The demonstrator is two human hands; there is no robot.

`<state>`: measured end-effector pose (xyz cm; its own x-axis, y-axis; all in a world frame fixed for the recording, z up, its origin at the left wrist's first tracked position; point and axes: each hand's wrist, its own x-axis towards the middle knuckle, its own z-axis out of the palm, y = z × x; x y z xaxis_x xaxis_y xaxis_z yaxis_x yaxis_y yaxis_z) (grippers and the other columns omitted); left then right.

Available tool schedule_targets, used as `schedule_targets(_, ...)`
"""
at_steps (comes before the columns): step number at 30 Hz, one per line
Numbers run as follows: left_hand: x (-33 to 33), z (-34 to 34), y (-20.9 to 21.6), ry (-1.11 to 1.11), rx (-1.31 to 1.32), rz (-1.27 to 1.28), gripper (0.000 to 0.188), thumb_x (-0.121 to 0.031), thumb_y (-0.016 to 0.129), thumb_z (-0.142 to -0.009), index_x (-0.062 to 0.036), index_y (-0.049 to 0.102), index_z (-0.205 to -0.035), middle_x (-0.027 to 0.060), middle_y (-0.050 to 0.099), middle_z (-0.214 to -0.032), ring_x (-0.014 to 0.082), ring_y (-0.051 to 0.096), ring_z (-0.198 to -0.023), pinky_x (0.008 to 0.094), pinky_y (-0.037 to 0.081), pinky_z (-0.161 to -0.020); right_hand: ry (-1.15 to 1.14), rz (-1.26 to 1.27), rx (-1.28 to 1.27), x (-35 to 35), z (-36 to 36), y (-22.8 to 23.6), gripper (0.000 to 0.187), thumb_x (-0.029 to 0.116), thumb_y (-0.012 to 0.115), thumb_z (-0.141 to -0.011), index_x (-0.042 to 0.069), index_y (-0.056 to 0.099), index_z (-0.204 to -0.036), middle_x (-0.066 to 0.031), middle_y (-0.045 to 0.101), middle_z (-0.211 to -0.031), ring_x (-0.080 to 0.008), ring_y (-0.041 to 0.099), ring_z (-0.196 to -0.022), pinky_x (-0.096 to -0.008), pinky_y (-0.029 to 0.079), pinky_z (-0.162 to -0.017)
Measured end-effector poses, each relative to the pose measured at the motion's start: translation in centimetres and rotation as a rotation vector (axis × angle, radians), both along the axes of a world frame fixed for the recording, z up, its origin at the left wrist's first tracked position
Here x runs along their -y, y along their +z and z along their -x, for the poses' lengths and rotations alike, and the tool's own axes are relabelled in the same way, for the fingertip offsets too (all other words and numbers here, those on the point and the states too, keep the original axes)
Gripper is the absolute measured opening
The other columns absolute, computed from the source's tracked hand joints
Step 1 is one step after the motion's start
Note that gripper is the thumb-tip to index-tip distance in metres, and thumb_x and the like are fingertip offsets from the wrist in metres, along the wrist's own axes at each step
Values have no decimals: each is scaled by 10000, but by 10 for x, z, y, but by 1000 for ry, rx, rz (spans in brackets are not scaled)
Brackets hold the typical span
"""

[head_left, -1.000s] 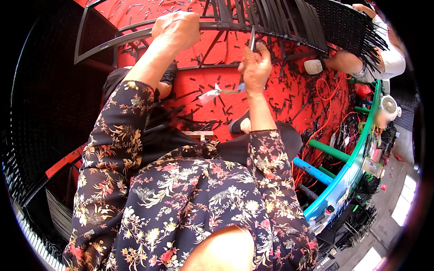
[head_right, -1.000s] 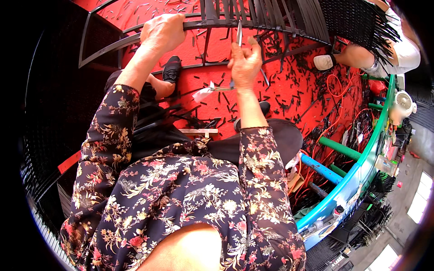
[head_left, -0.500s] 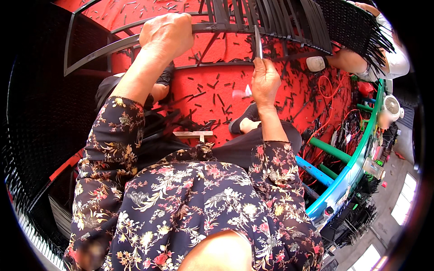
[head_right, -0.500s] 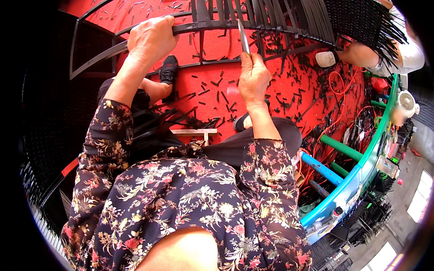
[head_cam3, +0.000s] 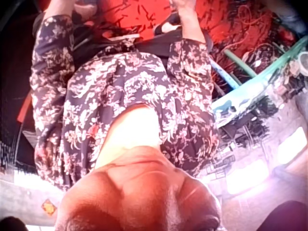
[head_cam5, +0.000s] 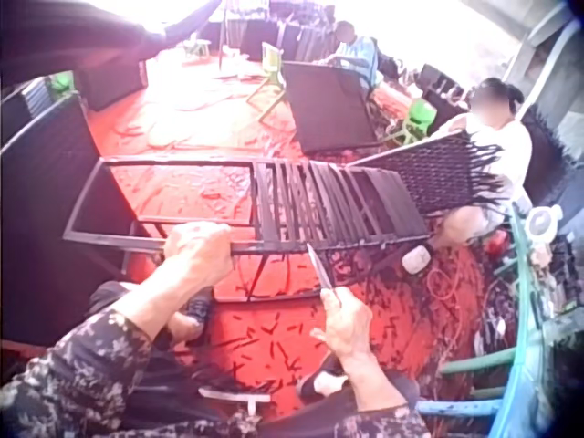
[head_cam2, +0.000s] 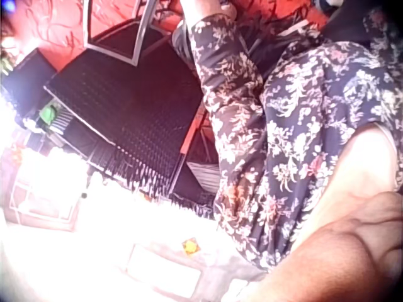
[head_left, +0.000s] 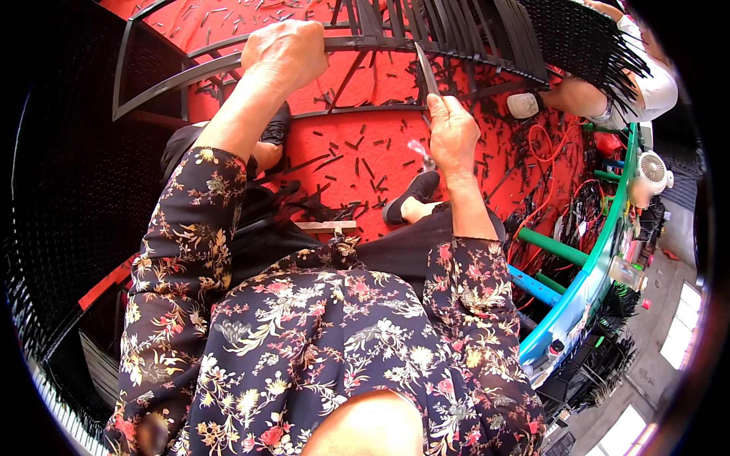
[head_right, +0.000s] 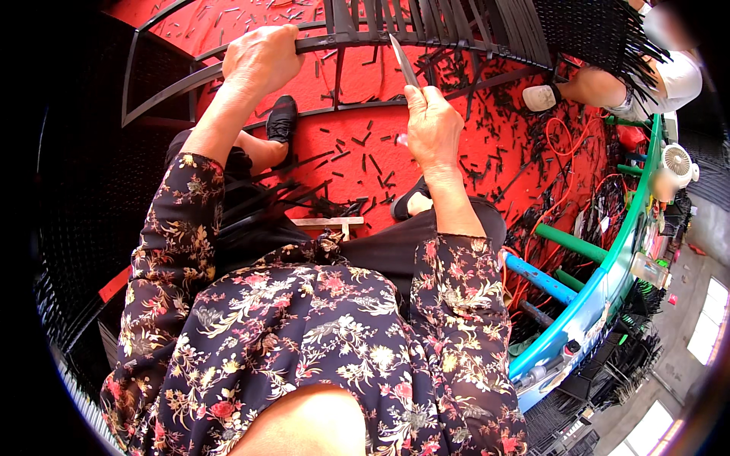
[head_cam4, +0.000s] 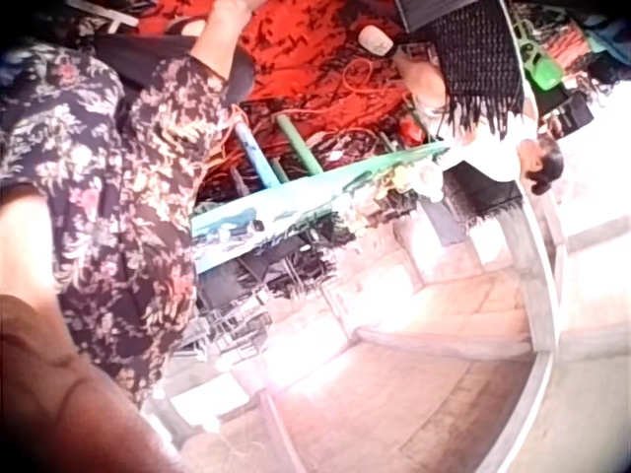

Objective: The person sits on the floor and uses a pair of scissors to trim the ends of black plastic strips on a chair frame. They repeatedly pick up the strips, cut the excess material, and place the pieces back onto the frame.

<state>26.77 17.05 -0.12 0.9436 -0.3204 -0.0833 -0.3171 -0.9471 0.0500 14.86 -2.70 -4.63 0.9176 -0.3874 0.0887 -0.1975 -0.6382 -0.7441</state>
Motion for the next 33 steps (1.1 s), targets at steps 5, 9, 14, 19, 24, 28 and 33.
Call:
schedule_targets(5, -1, 2, 1, 23, -6, 18, 240, -197, 559, -736, -80, 675, -911, 145, 656, -906, 311, 633, -872, 412, 503, -724, 37, -8, -110, 8, 0, 10, 344, 320, 552, -881, 9, 531, -735, -157, 511, -577, -291, 509, -534, -384, 403, -543)
schedule_targets(9, -3, 1, 1, 19, -10, -16, 255, -280, 579, -763, -97, 612, -937, 128, 646, -881, 324, 626, -851, 436, 503, -715, 33, 1, -121, 13, 2, 10, 334, 317, 542, -887, 19, 541, -737, -155, 522, -586, -298, 501, -528, -377, 399, -530)
schedule_targets(14, -1, 3, 2, -1, -9, -14, 256, -281, 589, -757, -90, 607, -926, 124, 645, -880, 327, 622, -850, 431, 501, -718, 67, 25, -112, 16, -2, 6, 307, 309, 541, -887, 27, 560, -769, -156, 532, -595, -311, 537, -553, -379, 411, -532)
schedule_targets(19, -10, 9, 2, -12, 63, 43, 233, -266, 597, -752, -85, 611, -898, 133, 640, -845, 321, 620, -826, 439, 494, -705, 176, 97, -171, 26, -6, 24, 298, 302, 532, -894, 30, 563, -775, -156, 523, -588, -290, 547, -556, -372, 414, -529)
schedule_targets(24, -17, 21, 6, 48, 165, 8, 204, -269, 603, -747, -86, 609, -834, 107, 635, -768, 303, 627, -757, 415, 503, -648, 207, -841, 143, -27, -8, -54, 284, 329, 494, -923, 57, 568, -889, 39, 426, -545, -58, 429, -472, -212, 343, -413)
schedule_targets(28, -20, 27, 3, -18, 217, 15, 199, -277, 600, -740, -88, 596, -804, 108, 631, -756, 297, 630, -731, 410, 505, -623, 236, -1631, 490, -79, -36, -42, 316, 323, 459, -930, 31, 566, -876, -6, 390, -540, -98, 345, -421, -257, 296, -408)
schedule_targets(33, -24, 19, -4, 55, 144, 1, 180, -238, 582, -739, -75, 595, -815, 116, 630, -781, 313, 627, -762, 410, 504, -648, 157, -1540, 412, -38, -7, -44, 401, 426, 431, -920, 60, 585, -862, 34, 336, -518, -88, 296, -399, -264, 259, -416)
